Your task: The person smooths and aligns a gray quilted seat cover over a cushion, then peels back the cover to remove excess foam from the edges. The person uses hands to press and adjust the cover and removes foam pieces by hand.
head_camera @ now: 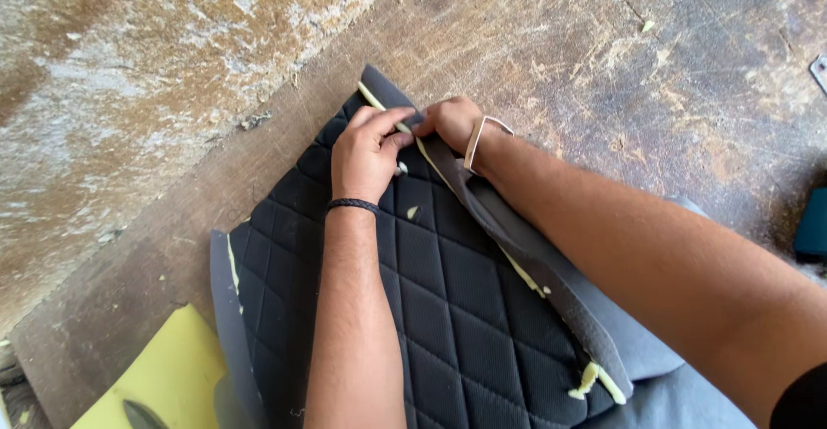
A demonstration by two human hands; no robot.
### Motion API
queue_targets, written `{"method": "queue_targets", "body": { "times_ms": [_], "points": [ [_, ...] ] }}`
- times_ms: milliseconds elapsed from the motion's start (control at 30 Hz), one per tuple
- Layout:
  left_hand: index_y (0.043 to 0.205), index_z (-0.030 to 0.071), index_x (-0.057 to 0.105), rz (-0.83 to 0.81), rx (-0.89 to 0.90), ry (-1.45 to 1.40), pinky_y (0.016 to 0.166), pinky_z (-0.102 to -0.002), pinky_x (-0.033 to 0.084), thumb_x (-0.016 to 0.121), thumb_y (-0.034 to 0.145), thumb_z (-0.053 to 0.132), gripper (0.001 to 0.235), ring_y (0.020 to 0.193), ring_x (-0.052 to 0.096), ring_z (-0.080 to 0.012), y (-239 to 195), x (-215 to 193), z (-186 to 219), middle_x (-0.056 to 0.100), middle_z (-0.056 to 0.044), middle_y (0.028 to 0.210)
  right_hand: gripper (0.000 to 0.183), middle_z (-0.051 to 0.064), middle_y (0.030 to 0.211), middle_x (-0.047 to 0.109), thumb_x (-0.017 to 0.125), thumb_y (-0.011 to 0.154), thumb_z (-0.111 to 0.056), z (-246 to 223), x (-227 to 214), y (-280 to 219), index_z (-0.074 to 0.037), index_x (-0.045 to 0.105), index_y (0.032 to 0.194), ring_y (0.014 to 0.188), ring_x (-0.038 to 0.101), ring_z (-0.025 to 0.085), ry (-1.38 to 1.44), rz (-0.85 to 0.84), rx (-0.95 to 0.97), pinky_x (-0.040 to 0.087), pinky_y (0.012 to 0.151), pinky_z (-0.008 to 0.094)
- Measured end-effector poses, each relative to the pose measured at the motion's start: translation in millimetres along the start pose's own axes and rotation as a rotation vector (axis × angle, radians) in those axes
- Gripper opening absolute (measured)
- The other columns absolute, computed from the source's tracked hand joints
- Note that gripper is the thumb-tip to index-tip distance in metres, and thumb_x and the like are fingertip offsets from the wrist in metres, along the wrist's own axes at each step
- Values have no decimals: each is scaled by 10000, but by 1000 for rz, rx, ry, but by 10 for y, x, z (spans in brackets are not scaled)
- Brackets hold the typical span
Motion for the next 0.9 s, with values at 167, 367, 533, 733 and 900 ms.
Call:
{"method": "queue_targets", "body": {
  "times_ms": [167, 367, 533, 733, 900],
  "points": [
    [886, 86, 778, 110, 52, -10, 689, -299, 593, 816, 808, 78, 87, 785, 748, -176, 54, 40, -94, 742, -50, 899, 195, 54, 747, 688, 836, 796, -161, -67, 1, -130, 4, 775, 881, 630, 600, 138, -23, 23, -11, 491, 585, 338],
    [858, 75, 779, 134, -192, -102, 615, -295, 564, 805, 846, 110, 46, 662, 726, -167, 82, 207, -481, 764, -53, 780, 229, 56, 814, 759, 842, 797, -161, -43, 35, -109, -43, 800, 989, 692, 678, 137, -90, 81, 11, 560, 654, 315],
    [880, 75, 787, 156, -311, -110, 562, -289, 552, 784, 860, 128, 56, 590, 706, -136, 90, 306, -714, 763, -59, 748, 349, 69, 944, 781, 868, 775, -183, -16, 5, -64, -76, 777, 1094, 811, 736, 146, -226, 116, 34, 590, 756, 303],
    [962, 90, 756, 123, -501, -188, 558, -297, 531, 745, 911, 154, 83, 583, 693, -145, 79, 400, -853, 749, -96, 815, 270, 98, 972, 799, 813, 791, -120, 53, -4, -64, -83, 801, 1058, 820, 742, 181, -218, 117, 90, 580, 752, 334],
    [1060, 152, 753, 85, -172, -95, 661, -326, 588, 800, 709, 74, 363, 692, 706, -210, 94, 222, -634, 643, -86, 946, 269, 131, 930, 799, 737, 751, -61, 23, 36, 11, -49, 825, 1005, 788, 748, 235, -86, 149, 127, 591, 715, 378]
  ]
}}
Point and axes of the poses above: each hand's wrist, its own y-axis towards the middle knuckle, its own x-axis out of the palm, z = x × y, the point moved 6 cm from there along y, towards the middle knuckle
